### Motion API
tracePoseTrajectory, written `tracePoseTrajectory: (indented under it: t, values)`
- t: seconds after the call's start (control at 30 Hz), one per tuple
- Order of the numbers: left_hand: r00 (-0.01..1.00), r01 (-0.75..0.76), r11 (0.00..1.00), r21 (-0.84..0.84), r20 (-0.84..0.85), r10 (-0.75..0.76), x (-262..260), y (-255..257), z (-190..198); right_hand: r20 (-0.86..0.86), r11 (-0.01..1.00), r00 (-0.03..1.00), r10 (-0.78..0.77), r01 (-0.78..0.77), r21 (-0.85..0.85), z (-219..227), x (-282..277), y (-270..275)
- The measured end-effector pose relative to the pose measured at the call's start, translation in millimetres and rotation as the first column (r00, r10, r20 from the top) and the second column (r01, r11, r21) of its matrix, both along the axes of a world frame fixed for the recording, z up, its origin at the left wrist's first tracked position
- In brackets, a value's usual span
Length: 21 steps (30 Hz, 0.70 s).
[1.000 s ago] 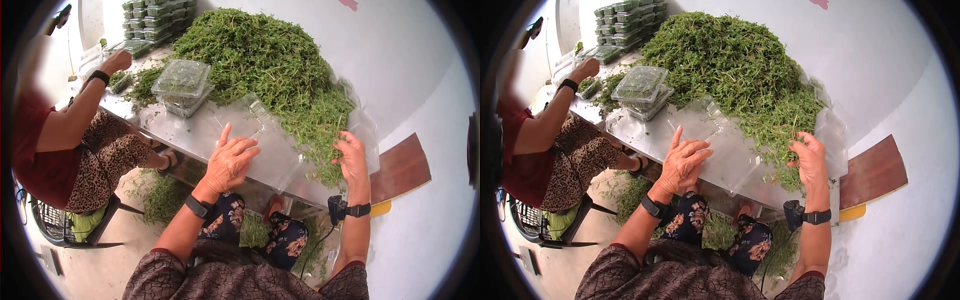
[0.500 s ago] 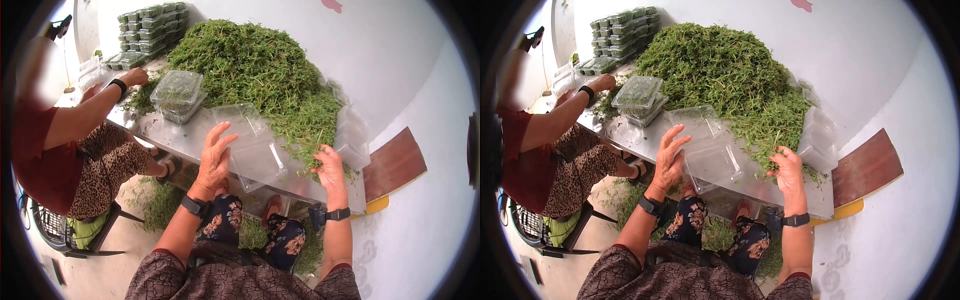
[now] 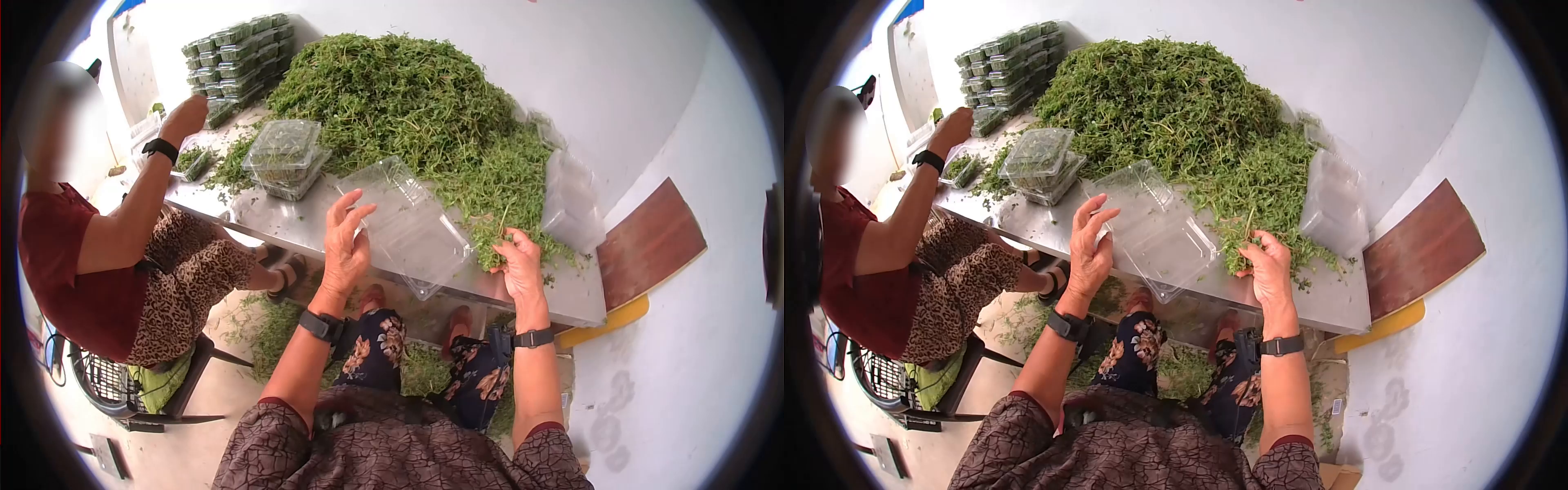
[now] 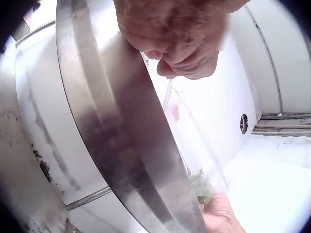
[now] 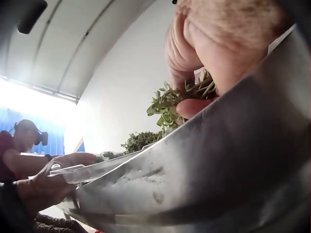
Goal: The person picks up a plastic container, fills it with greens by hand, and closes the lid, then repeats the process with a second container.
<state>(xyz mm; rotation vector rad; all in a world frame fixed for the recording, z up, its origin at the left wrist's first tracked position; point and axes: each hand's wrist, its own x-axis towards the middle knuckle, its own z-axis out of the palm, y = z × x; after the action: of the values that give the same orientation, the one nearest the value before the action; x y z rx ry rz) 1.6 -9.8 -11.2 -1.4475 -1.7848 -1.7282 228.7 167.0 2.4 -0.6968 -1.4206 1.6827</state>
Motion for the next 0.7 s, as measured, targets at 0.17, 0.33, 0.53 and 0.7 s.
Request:
tracePoseTrajectory:
  t: [0.17,0.33,0.53,0.7]
  values:
    - [0.991,0.129,0.991,-0.021,0.051,-0.127,-9.1,-4.1,0.3,0.008,0.999,1.0,-0.024,0.023,0.03,1.4,-2.5,-5.5]
    - [0.987,0.162,0.98,-0.12,0.002,-0.162,-9.4,-2.1,-1.5,0.015,0.999,1.0,-0.024,0.023,0.047,-1.3,-1.0,-4.3]
    - [0.973,0.097,0.961,-0.259,-0.18,-0.146,-2.7,1.4,2.5,0.02,0.999,1.0,-0.019,0.018,0.05,-1.3,-1.1,-6.1]
    - [0.969,0.12,0.959,-0.257,-0.181,-0.17,-4.3,1.1,4.6,0.025,0.997,0.999,-0.034,0.032,0.068,-4.9,0.3,-3.4]
